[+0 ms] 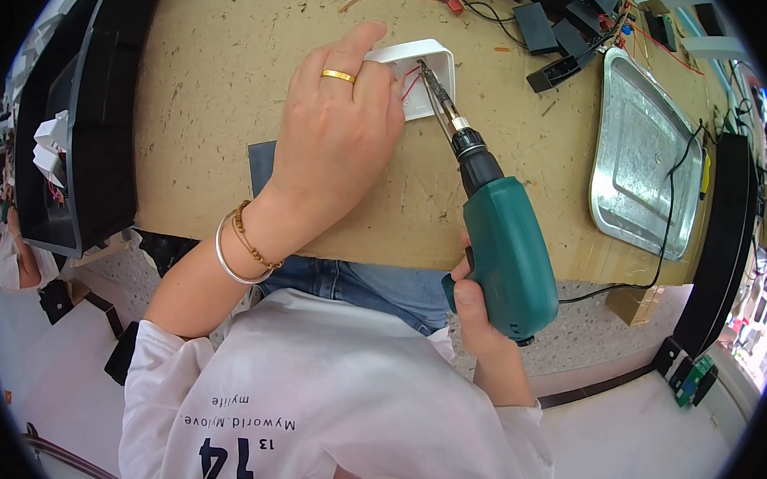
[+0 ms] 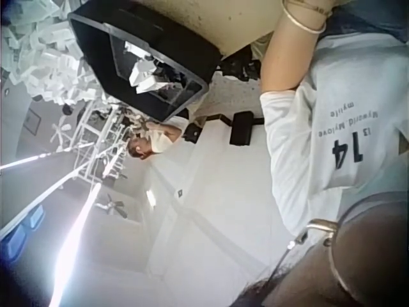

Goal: The worker is assembling electronic components by placing them into plastic housings and using a soldering tool to melt the plastic secure.

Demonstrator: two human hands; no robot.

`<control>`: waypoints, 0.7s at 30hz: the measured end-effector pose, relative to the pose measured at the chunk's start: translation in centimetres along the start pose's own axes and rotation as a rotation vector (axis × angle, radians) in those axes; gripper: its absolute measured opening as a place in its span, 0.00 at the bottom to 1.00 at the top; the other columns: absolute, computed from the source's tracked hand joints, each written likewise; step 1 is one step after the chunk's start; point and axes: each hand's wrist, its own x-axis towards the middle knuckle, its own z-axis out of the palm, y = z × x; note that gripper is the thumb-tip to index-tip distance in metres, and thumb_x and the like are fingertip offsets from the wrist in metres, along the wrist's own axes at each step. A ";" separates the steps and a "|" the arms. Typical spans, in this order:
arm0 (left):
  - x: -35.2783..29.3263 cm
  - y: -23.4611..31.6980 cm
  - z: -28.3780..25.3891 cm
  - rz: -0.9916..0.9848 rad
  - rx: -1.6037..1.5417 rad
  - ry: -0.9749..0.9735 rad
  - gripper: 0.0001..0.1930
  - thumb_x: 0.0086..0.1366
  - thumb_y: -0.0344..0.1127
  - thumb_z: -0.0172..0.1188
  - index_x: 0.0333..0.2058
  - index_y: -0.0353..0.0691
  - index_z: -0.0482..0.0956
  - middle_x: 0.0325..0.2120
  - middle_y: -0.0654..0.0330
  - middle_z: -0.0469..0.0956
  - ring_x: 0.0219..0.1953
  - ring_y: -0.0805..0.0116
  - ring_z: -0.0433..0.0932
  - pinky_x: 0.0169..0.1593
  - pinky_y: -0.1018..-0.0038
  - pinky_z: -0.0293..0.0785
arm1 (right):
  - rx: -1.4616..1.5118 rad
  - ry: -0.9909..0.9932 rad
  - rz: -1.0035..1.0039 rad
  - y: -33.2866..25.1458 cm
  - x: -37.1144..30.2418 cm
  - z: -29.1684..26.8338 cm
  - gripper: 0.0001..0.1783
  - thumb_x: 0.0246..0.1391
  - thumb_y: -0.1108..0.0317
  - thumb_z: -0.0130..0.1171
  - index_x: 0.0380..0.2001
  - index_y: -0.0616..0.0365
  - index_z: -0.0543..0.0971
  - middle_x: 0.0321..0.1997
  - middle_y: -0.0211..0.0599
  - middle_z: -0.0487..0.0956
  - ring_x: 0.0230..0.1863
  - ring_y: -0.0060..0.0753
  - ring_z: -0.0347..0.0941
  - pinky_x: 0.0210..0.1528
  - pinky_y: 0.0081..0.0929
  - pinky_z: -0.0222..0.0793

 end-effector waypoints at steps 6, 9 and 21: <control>0.0 0.0 0.1 0.002 -0.012 0.006 0.06 0.48 0.27 0.53 0.26 0.30 0.73 0.41 0.47 0.69 0.37 0.58 0.69 0.41 0.67 0.69 | -0.005 0.001 -0.009 -0.1 0.0 0.1 0.29 0.50 0.53 0.58 0.46 0.69 0.70 0.38 0.45 0.74 0.29 0.24 0.69 0.39 0.25 0.65; -0.1 -0.1 0.1 0.000 -0.009 0.005 0.07 0.48 0.27 0.53 0.26 0.30 0.73 0.41 0.47 0.69 0.37 0.58 0.69 0.41 0.67 0.69 | 0.002 -0.001 0.002 0.1 -0.1 0.0 0.29 0.50 0.54 0.58 0.45 0.69 0.70 0.39 0.45 0.74 0.28 0.24 0.69 0.38 0.25 0.65; -0.1 0.0 0.0 -0.002 -0.014 0.008 0.07 0.47 0.27 0.53 0.26 0.30 0.73 0.42 0.47 0.69 0.38 0.57 0.70 0.42 0.67 0.69 | -0.007 0.002 -0.007 0.1 0.1 -0.1 0.28 0.50 0.54 0.58 0.45 0.69 0.70 0.38 0.44 0.73 0.27 0.25 0.69 0.35 0.25 0.65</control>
